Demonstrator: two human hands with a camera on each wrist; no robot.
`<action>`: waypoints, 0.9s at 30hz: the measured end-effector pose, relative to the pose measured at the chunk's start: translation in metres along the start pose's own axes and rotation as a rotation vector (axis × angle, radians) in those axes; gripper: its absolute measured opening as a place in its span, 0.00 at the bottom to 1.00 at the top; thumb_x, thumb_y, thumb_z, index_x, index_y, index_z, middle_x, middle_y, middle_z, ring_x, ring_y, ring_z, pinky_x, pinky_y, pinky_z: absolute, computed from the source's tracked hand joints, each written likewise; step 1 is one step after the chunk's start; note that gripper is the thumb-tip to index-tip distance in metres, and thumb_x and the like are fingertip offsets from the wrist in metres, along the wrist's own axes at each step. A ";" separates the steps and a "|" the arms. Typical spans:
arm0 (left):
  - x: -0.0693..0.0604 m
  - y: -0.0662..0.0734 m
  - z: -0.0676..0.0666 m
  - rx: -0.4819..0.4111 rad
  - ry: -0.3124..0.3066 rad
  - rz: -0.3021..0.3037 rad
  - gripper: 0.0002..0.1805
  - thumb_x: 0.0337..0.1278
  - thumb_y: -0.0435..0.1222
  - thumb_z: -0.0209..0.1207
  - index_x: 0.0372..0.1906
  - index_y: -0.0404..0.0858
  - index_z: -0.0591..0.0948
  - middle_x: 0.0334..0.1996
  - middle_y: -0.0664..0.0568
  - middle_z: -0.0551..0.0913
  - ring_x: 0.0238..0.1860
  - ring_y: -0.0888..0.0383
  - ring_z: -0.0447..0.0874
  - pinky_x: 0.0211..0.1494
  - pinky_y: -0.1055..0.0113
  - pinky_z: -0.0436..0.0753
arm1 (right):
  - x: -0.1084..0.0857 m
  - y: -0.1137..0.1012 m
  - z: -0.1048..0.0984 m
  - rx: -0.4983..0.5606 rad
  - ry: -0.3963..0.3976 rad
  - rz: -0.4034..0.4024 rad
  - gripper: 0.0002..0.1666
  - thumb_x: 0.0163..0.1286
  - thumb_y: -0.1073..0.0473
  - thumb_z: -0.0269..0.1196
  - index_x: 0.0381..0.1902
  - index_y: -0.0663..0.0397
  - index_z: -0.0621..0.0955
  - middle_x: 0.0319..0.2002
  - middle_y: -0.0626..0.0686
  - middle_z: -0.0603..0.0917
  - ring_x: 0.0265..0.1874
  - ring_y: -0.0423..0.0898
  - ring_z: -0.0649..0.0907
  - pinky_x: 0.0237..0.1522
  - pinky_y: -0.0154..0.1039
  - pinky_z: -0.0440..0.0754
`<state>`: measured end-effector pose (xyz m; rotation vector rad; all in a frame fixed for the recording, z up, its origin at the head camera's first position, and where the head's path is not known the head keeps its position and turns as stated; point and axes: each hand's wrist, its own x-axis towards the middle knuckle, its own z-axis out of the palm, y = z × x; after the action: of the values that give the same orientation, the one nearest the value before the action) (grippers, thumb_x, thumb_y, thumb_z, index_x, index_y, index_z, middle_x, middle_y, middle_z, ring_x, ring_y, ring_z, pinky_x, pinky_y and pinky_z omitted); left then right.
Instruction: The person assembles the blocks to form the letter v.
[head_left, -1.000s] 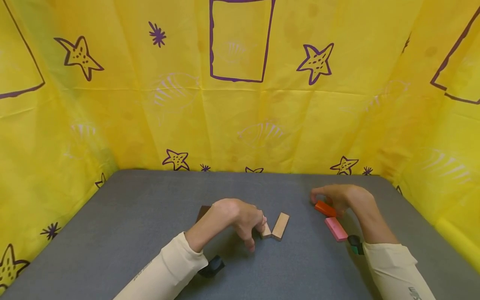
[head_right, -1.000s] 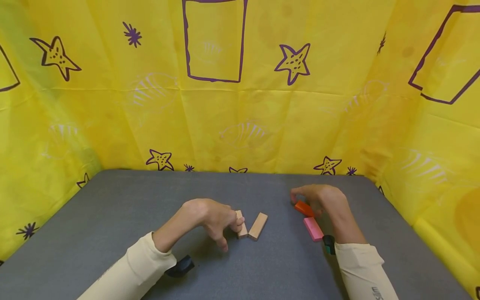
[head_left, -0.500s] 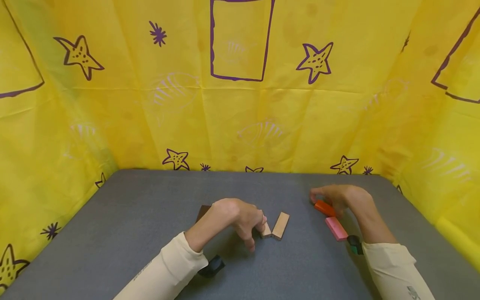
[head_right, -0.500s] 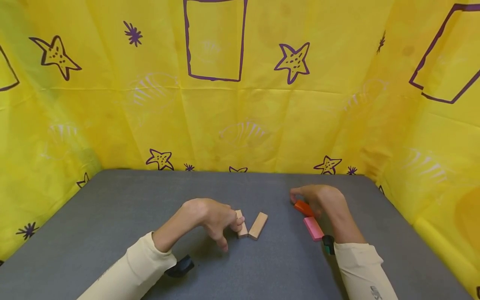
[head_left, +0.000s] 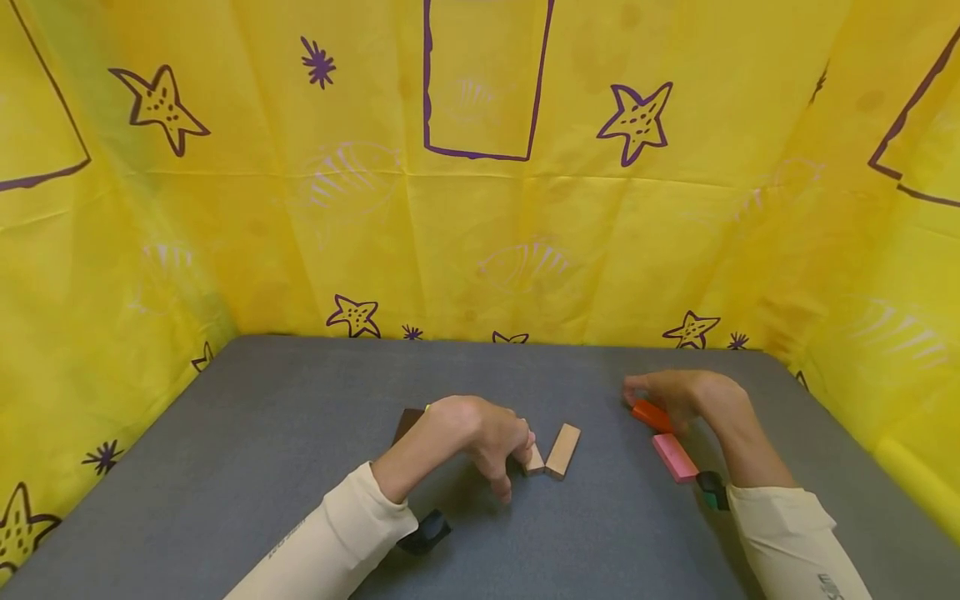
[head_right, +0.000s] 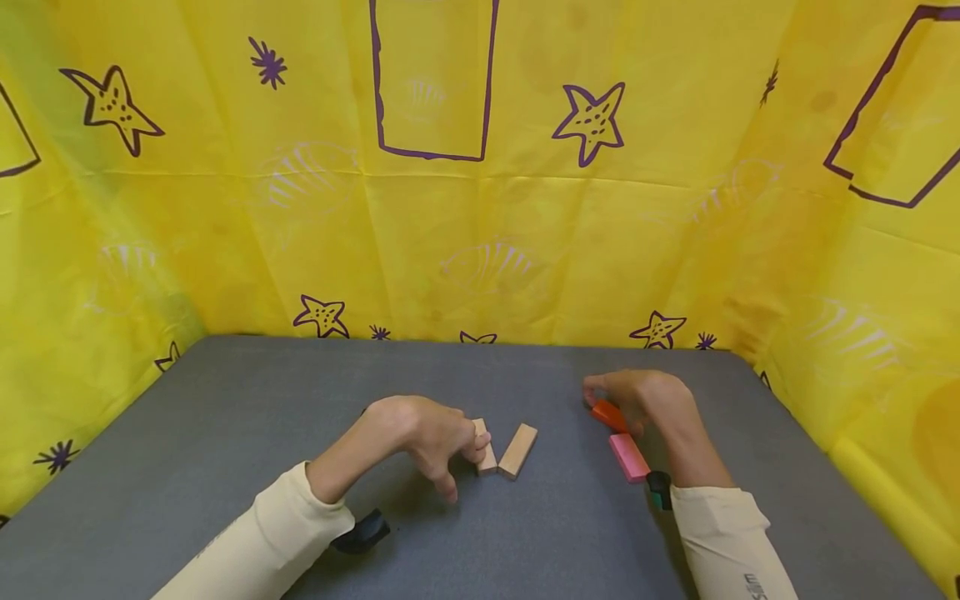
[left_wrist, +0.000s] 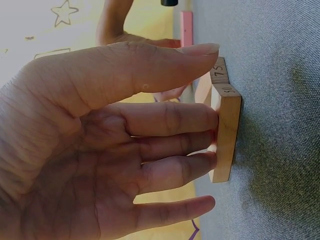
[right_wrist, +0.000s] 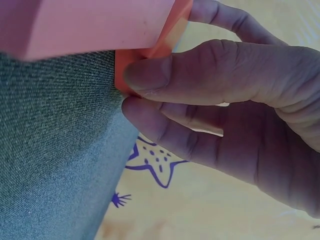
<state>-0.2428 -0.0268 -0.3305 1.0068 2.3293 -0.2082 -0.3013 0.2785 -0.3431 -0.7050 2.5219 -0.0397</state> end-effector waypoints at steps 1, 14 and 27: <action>0.000 0.000 0.000 0.003 0.001 -0.002 0.36 0.59 0.53 0.73 0.72 0.55 0.78 0.81 0.62 0.65 0.82 0.58 0.63 0.81 0.56 0.68 | 0.000 0.000 0.000 0.001 0.005 0.000 0.48 0.38 0.90 0.64 0.50 0.42 0.71 0.39 0.49 0.73 0.36 0.47 0.72 0.30 0.35 0.70; 0.000 0.001 0.000 0.009 -0.002 0.000 0.34 0.59 0.53 0.73 0.70 0.55 0.79 0.80 0.62 0.67 0.80 0.58 0.67 0.79 0.57 0.71 | -0.008 -0.001 -0.001 0.106 0.058 0.053 0.36 0.44 0.85 0.58 0.48 0.48 0.77 0.30 0.50 0.74 0.28 0.44 0.71 0.29 0.35 0.70; 0.001 0.000 -0.001 0.032 -0.011 0.022 0.33 0.61 0.52 0.72 0.70 0.53 0.80 0.81 0.59 0.65 0.82 0.57 0.62 0.81 0.59 0.67 | -0.011 -0.002 -0.003 0.315 -0.010 0.148 0.35 0.53 0.78 0.63 0.58 0.50 0.74 0.35 0.53 0.76 0.30 0.46 0.75 0.30 0.38 0.79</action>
<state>-0.2434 -0.0259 -0.3301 1.0439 2.3104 -0.2423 -0.2933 0.2817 -0.3347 -0.3906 2.4719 -0.3717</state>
